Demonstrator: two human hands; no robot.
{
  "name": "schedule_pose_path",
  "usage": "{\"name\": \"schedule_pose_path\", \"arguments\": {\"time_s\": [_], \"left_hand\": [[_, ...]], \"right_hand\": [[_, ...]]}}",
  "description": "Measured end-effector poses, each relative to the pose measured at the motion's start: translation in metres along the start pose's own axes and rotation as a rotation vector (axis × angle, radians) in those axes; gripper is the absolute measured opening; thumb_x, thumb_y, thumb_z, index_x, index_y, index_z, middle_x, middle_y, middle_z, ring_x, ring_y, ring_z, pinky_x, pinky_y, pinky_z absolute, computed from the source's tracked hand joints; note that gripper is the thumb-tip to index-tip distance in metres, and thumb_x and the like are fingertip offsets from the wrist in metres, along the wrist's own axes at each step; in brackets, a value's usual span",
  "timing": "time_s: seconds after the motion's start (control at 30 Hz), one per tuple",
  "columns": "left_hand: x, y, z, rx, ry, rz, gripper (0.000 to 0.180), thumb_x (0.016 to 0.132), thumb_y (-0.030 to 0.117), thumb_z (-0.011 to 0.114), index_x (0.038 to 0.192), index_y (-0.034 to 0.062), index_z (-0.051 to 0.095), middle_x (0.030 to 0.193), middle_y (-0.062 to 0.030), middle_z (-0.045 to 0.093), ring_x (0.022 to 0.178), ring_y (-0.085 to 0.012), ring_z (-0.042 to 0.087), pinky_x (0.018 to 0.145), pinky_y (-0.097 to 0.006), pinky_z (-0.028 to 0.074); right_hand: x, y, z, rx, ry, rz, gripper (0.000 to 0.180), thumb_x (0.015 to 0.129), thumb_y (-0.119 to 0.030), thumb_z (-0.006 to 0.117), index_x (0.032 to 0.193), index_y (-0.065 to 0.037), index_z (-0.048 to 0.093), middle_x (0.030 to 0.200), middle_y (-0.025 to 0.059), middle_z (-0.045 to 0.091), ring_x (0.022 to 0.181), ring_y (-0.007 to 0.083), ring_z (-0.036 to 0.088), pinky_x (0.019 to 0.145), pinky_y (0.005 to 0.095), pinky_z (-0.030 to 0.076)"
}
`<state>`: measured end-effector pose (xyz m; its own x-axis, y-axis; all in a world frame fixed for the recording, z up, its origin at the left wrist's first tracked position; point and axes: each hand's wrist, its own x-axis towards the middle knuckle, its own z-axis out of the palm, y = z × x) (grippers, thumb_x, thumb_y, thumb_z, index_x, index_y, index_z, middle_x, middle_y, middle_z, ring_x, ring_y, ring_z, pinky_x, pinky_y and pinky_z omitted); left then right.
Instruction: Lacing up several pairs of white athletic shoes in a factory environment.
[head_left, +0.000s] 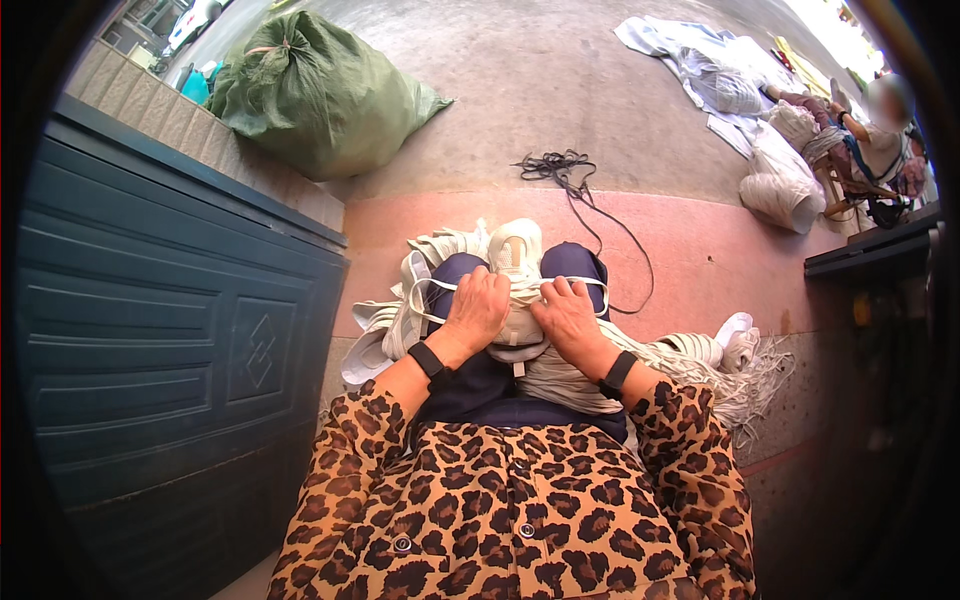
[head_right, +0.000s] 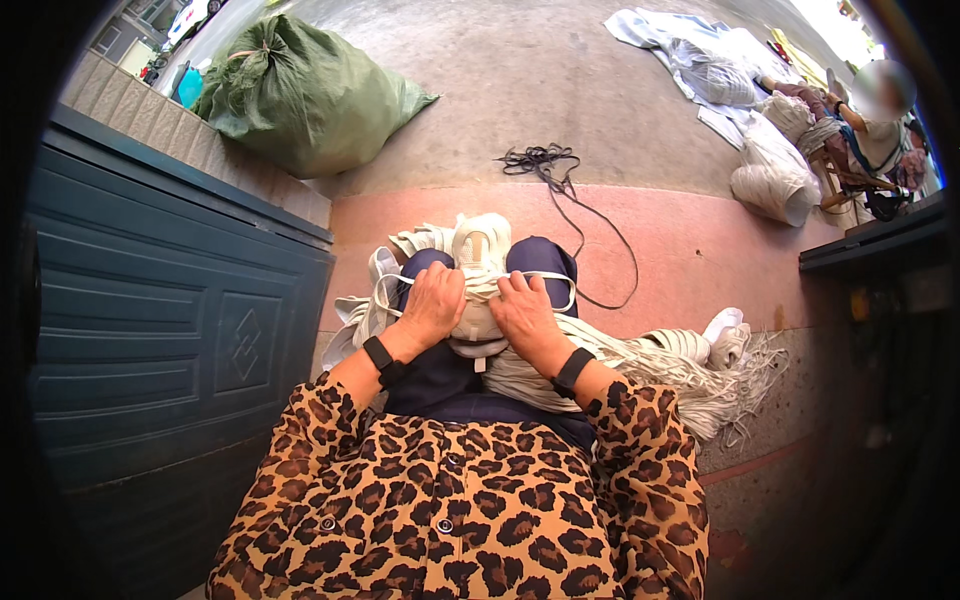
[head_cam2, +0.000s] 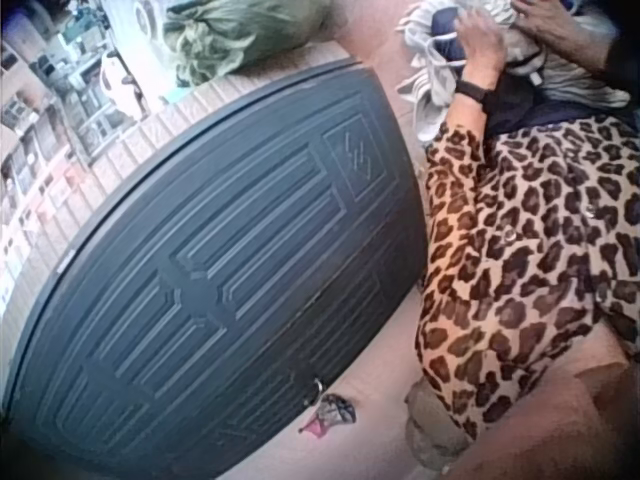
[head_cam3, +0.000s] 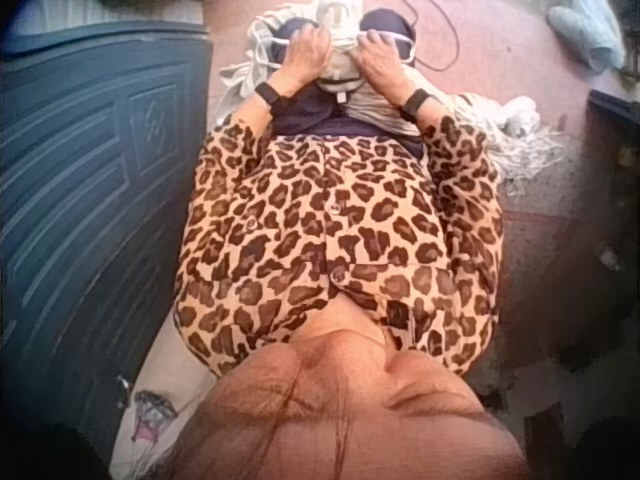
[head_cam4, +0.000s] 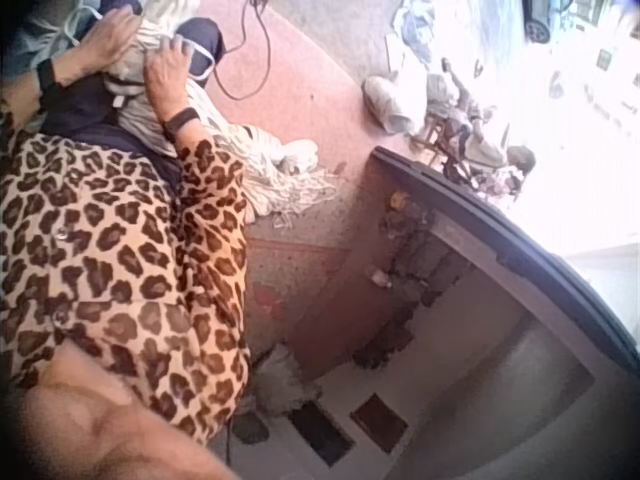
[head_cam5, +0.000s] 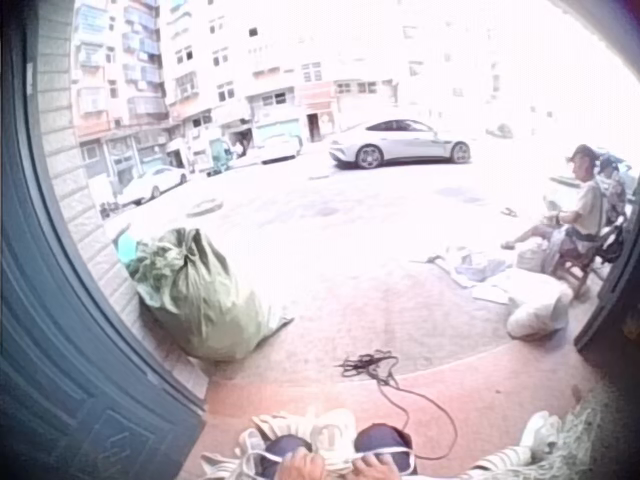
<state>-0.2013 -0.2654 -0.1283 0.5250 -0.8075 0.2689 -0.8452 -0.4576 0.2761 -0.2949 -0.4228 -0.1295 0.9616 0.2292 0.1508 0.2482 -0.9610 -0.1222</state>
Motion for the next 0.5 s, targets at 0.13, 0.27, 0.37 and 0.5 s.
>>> {"name": "schedule_pose_path", "arguments": {"time_s": [0.13, 0.27, 0.37, 0.5], "left_hand": [[0.004, -0.003, -0.001, -0.155, -0.011, -0.027, 0.017, 0.066, 0.008, 0.063, 0.074, 0.0018, 0.05, 0.071, -0.0136, 0.054, 0.076, -0.0311, 0.051, 0.065, -0.041, 0.042], [0.023, -0.008, 0.01, -0.678, -0.246, -0.416, 0.015, 0.069, 0.013, 0.064, 0.074, 0.001, 0.058, 0.072, -0.0148, 0.059, 0.071, -0.0254, 0.057, 0.063, -0.035, 0.045], [0.041, -0.001, 0.02, -0.87, -0.31, -0.379, 0.014, 0.065, 0.017, 0.065, 0.071, 0.0038, 0.063, 0.069, -0.013, 0.062, 0.066, -0.0222, 0.061, 0.062, -0.033, 0.046], [0.047, 0.004, 0.018, -0.649, -0.455, -0.282, 0.015, 0.071, 0.016, 0.06, 0.079, 0.0052, 0.065, 0.077, -0.0162, 0.063, 0.076, -0.0279, 0.061, 0.069, -0.037, 0.047]], "right_hand": [[0.001, -0.004, 0.002, 0.052, 0.23, -0.09, 0.014, 0.072, -0.012, 0.052, 0.084, -0.006, 0.054, 0.093, 0.007, 0.054, 0.095, 0.0227, 0.05, 0.081, 0.0367, 0.037], [0.015, -0.014, -0.04, 0.484, 0.463, -0.144, 0.023, 0.072, -0.003, 0.05, 0.095, -0.004, 0.048, 0.089, 0.0103, 0.055, 0.092, 0.0277, 0.054, 0.091, 0.0419, 0.038], [0.031, -0.012, -0.112, 0.997, 0.51, 0.065, 0.017, 0.08, 0.007, 0.049, 0.095, -0.002, 0.048, 0.081, 0.0116, 0.055, 0.075, 0.0228, 0.058, 0.076, 0.0328, 0.047], [0.027, 0.014, -0.201, 1.144, 1.177, -0.063, 0.013, 0.092, -0.007, 0.043, 0.102, 0.001, 0.044, 0.073, 0.0076, 0.054, 0.059, 0.0133, 0.052, 0.065, 0.0343, 0.051]]}}
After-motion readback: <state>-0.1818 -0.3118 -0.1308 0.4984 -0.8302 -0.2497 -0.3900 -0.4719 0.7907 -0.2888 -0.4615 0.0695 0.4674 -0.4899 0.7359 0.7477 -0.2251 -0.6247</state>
